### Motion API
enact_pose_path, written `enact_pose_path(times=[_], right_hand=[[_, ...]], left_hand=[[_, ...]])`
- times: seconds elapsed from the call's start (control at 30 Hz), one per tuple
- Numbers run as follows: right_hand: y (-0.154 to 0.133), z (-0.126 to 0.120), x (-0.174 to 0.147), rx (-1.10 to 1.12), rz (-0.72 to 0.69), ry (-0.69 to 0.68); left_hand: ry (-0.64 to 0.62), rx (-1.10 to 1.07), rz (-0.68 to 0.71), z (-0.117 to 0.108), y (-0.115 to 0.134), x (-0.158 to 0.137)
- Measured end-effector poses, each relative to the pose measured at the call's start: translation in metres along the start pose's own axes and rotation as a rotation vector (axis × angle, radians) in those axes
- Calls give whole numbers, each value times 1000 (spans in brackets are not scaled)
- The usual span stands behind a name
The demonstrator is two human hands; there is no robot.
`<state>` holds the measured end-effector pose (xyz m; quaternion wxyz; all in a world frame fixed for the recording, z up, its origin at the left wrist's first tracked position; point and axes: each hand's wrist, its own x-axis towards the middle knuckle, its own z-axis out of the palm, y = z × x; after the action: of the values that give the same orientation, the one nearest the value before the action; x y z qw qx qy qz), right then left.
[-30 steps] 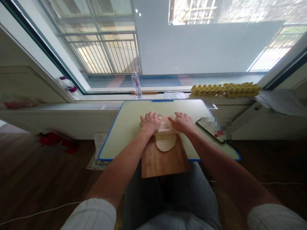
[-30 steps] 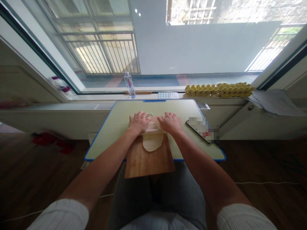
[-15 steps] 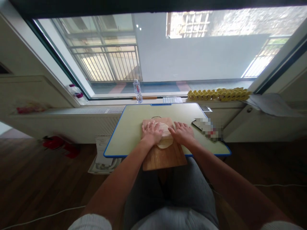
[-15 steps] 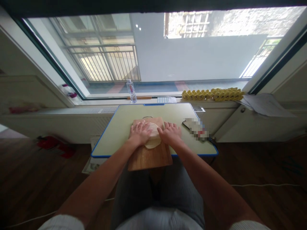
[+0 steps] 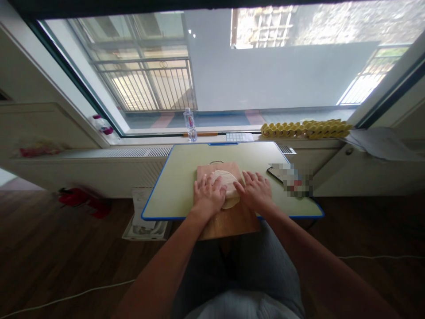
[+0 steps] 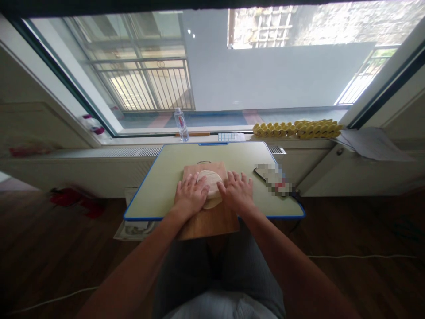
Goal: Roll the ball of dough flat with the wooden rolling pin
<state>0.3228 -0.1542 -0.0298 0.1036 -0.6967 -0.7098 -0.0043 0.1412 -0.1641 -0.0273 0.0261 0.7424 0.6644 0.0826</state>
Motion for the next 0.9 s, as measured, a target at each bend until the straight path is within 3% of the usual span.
enact_pose_path(times=[0.13,0.27,0.7,0.9], right_hand=[[-3,0,28,36,1,-23],[-4,-1,36,49,-4,-48],[2,-2,-41,-20,-25,6],[0,0,-37,-14,-23,-2]], left_hand=[[-91,-27,-16,-2,-7,32],[-131,-34,-4,-4,-11,41],[23,1,56,-3,6,-40],[53,3,35,-1,7,-46]])
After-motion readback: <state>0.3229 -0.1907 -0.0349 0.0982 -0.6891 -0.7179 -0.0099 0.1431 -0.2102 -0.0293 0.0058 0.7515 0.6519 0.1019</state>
